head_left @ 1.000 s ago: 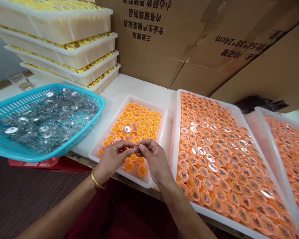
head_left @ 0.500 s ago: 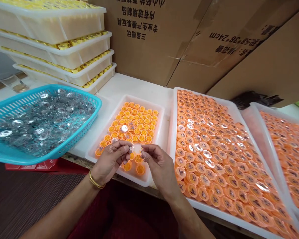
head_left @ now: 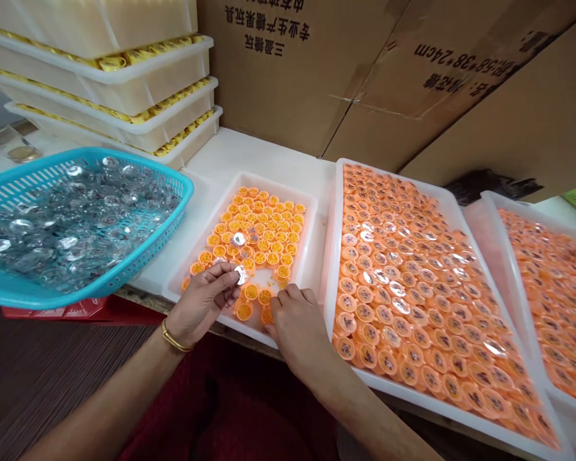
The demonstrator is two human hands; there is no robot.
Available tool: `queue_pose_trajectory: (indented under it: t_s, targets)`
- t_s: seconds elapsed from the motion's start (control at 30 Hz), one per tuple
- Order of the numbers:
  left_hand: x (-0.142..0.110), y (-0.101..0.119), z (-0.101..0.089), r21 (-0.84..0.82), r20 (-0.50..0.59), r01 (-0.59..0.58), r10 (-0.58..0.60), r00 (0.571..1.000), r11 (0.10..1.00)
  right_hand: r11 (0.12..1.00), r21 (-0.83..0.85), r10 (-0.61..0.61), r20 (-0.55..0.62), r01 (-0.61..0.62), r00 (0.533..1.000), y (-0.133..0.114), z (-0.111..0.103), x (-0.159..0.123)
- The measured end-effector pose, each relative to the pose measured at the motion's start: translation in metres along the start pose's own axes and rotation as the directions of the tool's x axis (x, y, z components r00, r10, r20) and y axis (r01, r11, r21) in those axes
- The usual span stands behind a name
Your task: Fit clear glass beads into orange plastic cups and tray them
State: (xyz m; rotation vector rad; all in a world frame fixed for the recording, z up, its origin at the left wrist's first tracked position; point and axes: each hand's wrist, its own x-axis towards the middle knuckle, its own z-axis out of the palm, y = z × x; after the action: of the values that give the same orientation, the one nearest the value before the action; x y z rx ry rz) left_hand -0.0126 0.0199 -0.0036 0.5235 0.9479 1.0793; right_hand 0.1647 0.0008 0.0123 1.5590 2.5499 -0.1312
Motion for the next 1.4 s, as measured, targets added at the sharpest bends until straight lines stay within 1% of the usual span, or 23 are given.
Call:
queue_pose_trajectory:
  t_s: [0.17,0.4,0.5,0.6,0.77,0.87,0.93,0.97,1.07,1.13,1.2,1.23,1.27,1.33,1.4]
  targets:
    - [0.001,-0.002,-0.002,-0.015,-0.005,-0.011,0.011,1.000,1.000,0.999,-0.030,-0.017,0.019,0.018,1.000,0.001,0.002,0.007]
    - [0.005,-0.007,-0.002,0.036,0.026,-0.036,0.035,0.999,0.999,0.998,-0.062,-0.026,-0.050,0.023,0.998,0.005,0.004,0.019]
    - [0.005,-0.008,-0.002,0.036,0.029,-0.041,0.040,0.999,0.999,0.997,-0.073,-0.005,-0.083,-0.001,0.997,0.006,0.003,0.023]
    - [0.005,-0.008,-0.001,0.042,0.024,-0.048,0.047,0.999,0.998,0.997,-0.073,0.028,-0.072,-0.033,0.997,0.007,0.000,0.021]
    - [0.005,-0.007,0.001,0.107,0.000,-0.028,0.028,1.000,0.994,0.999,-0.015,0.041,-0.052,-0.041,0.998,0.005,-0.010,0.007]
    - [0.003,-0.005,0.003,0.160,0.049,-0.022,0.014,0.999,0.987,0.990,0.130,0.065,-0.060,-0.057,0.996,0.006,-0.015,0.001]
    - [0.001,-0.004,0.005,0.172,0.099,-0.012,-0.006,0.995,0.985,0.951,0.297,0.111,-0.070,-0.085,0.991,0.007,-0.018,-0.001]
    - [-0.001,-0.004,0.006,0.168,0.121,-0.002,-0.019,0.992,0.986,0.915,0.389,0.146,-0.066,-0.109,0.987,0.007,-0.019,-0.001]
    - [-0.004,-0.004,0.010,0.130,0.159,0.032,-0.053,0.986,0.991,0.752,0.636,0.237,-0.018,-0.172,0.971,0.004,-0.023,0.001]
    - [-0.005,-0.005,0.012,0.088,0.163,0.044,-0.058,0.985,0.995,0.640,0.751,0.263,-0.016,-0.162,0.965,0.000,-0.023,0.002]
    - [-0.005,-0.006,0.012,0.046,0.153,0.059,-0.065,0.986,0.997,0.544,0.831,0.287,-0.055,-0.115,0.956,-0.004,-0.020,0.003]
    - [-0.005,-0.006,0.013,0.030,0.143,0.072,-0.075,0.987,0.997,0.511,0.855,0.305,-0.083,-0.089,0.949,-0.006,-0.017,0.004]
    - [-0.006,-0.006,0.013,0.023,0.134,0.084,-0.086,0.987,0.996,0.488,0.870,0.326,-0.110,-0.067,0.939,-0.007,-0.014,0.003]
    - [-0.006,-0.004,0.013,0.036,0.124,0.089,-0.093,0.988,0.995,0.480,0.876,0.374,-0.163,-0.041,0.913,-0.007,-0.007,0.002]
    - [-0.007,0.000,0.012,0.106,0.137,0.033,-0.048,0.989,0.994,0.502,0.864,0.408,-0.208,-0.028,0.889,-0.003,-0.002,-0.002]
